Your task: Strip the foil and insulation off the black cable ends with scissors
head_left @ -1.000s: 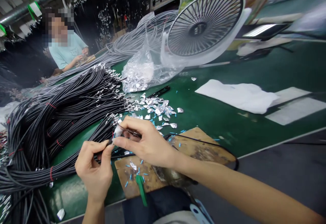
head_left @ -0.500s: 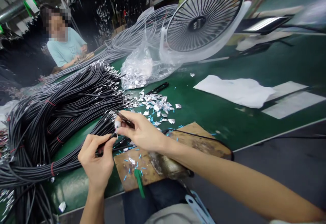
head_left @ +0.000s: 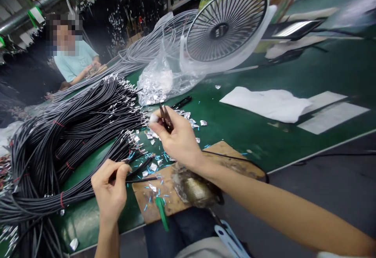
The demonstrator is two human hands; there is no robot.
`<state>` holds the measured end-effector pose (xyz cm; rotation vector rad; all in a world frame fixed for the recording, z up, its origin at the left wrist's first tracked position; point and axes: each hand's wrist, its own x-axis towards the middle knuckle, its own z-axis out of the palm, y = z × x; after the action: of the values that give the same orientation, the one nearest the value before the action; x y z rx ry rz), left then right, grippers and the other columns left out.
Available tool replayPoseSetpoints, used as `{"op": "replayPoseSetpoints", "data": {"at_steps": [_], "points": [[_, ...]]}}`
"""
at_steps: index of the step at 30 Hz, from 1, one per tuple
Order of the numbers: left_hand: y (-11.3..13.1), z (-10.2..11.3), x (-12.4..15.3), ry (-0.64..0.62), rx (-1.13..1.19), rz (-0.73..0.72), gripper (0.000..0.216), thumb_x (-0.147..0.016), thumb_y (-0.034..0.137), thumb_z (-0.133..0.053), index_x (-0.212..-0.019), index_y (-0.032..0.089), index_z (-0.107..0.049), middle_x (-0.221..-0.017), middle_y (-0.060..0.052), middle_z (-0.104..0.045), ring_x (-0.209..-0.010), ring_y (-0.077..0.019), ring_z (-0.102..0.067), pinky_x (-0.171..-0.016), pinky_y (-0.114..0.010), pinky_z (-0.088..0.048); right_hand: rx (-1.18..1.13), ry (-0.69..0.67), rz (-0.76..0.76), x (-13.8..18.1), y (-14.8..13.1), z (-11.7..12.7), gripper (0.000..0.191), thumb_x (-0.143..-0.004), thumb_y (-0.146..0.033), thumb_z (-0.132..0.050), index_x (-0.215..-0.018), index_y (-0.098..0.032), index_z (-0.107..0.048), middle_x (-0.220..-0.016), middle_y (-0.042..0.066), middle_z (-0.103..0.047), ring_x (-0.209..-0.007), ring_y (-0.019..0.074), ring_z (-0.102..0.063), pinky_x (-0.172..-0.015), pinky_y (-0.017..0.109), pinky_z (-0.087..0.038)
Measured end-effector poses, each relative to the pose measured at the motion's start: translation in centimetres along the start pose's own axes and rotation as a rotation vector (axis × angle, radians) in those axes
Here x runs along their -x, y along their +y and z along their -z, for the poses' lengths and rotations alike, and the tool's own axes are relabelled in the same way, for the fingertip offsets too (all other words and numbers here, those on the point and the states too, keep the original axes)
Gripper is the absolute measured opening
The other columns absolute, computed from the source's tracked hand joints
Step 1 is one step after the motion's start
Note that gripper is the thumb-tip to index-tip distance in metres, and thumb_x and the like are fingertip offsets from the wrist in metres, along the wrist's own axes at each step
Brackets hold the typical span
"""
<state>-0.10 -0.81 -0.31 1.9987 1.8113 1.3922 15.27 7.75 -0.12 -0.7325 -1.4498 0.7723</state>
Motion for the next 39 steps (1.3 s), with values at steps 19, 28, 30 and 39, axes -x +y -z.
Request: {"op": "replayPoseSetpoints", "data": {"at_steps": [19,28,30,39], "points": [[0.1,-0.9,0.3,0.079,-0.01,0.093,0.016,-0.08,0.024,-0.062,-0.066,0.017,-0.066,-0.055,0.003,-0.053,-0.049,-0.0076,-0.048,-0.045,-0.018,-0.035,0.255,-0.016,0.189,0.6,-0.1,-0.1,0.024,-0.089,-0.015,-0.049,-0.065,-0.017,-0.053,-0.062,-0.001,-0.05,-0.058,0.0104,-0.046,-0.055,0.023,-0.035],[-0.1,-0.7,0.0,-0.003,0.055,0.094,0.022,-0.083,0.031,-0.06,-0.066,0.017,-0.064,-0.057,0.002,-0.054,-0.051,-0.0084,-0.049,-0.047,-0.02,-0.037,-0.147,-0.467,-0.018,0.7,-0.3,-0.8,0.03,-0.087,-0.022,-0.055,-0.058,-0.017,-0.049,-0.053,-0.006,-0.04,-0.048,0.0071,-0.035,-0.049,0.021,-0.03],[0.1,-0.8,0.0,0.003,0.05,0.103,0.022,-0.082,0.029,-0.061,-0.064,0.017,-0.064,-0.056,0.002,-0.054,-0.05,-0.0086,-0.049,-0.046,-0.02,-0.037,-0.037,-0.413,0.097,0.9,-0.2,-0.9,0.03,-0.088,-0.022,-0.052,-0.059,-0.016,-0.051,-0.054,-0.004,-0.043,-0.048,0.008,-0.036,-0.048,0.022,-0.028],[0.3,-1.4,0.8,0.136,-0.088,0.034,0.016,-0.082,0.027,-0.062,-0.07,0.018,-0.066,-0.057,0.003,-0.058,-0.049,-0.0074,-0.051,-0.046,-0.019,-0.038,0.443,0.07,0.371,0.4,0.4,0.4,0.019,-0.083,-0.007,-0.048,-0.077,-0.014,-0.065,-0.069,0.006,-0.063,-0.061,0.0145,-0.055,-0.054,0.026,-0.039]]}}
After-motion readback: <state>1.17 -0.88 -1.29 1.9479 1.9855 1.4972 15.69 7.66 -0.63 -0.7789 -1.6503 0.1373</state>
